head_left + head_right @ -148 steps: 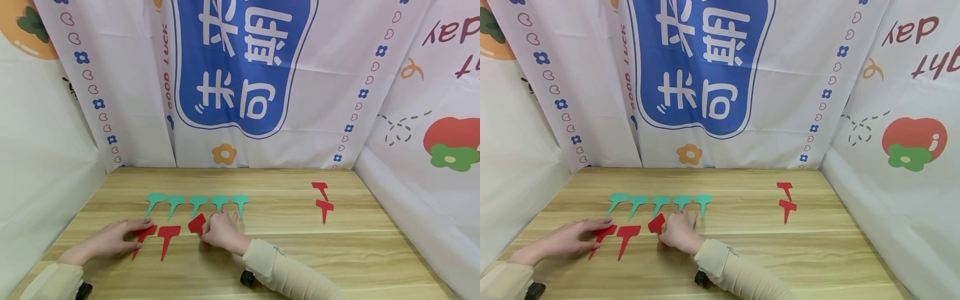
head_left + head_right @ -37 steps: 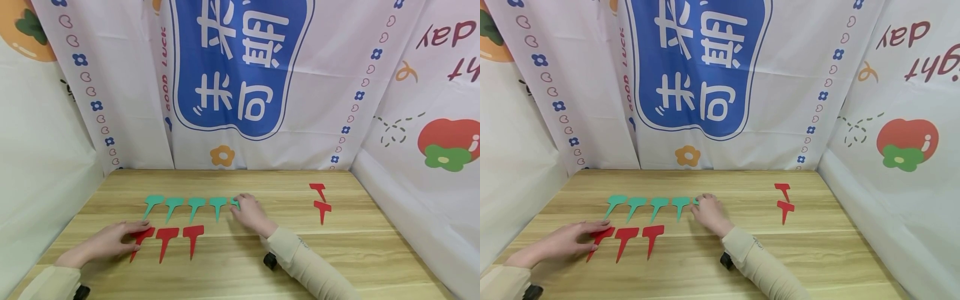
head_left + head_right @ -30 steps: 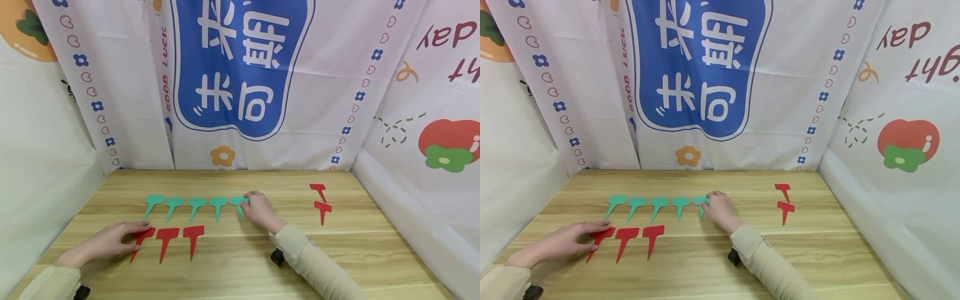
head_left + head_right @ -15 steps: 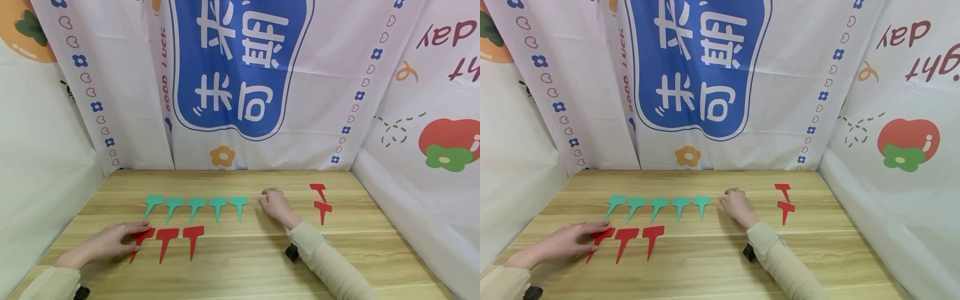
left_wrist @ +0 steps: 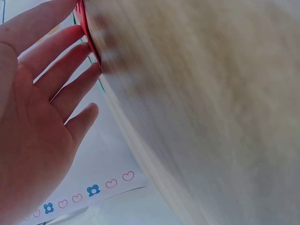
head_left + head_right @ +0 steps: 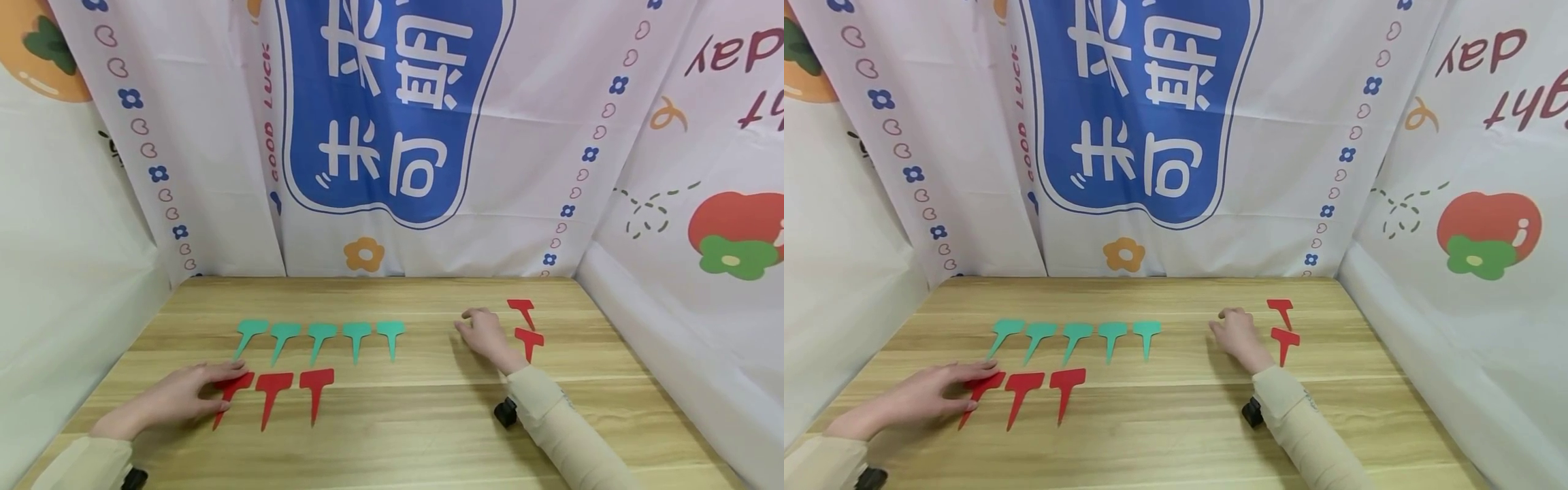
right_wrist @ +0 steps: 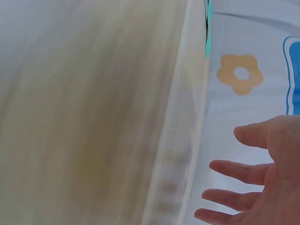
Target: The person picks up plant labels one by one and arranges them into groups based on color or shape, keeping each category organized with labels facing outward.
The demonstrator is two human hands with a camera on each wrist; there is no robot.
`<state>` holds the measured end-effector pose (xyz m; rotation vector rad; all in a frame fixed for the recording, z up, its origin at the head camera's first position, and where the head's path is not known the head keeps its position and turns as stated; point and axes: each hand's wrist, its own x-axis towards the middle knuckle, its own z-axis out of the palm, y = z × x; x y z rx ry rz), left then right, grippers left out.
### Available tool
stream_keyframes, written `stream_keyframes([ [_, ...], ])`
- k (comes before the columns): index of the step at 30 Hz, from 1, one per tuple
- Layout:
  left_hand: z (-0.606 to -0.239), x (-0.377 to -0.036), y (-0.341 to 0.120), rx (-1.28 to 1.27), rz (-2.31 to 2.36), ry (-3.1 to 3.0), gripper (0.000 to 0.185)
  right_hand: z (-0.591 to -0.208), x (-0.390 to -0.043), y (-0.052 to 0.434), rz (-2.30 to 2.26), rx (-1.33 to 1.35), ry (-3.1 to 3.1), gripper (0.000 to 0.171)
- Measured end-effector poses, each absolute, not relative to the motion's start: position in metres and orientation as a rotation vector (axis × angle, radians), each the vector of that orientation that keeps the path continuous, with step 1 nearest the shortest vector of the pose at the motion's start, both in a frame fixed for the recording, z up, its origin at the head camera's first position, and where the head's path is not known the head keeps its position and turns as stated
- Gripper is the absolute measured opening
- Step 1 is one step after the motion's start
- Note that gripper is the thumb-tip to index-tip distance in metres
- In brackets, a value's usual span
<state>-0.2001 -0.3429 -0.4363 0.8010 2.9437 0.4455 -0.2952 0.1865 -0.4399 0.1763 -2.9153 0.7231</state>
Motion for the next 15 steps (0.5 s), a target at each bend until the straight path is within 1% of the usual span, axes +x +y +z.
stream_keyframes([
  [15,-0.435,-0.2,-0.341,0.804,0.464,2.941,0.057,-0.435,-0.29,0.225,0.627,0.062,-2.99,0.042],
])
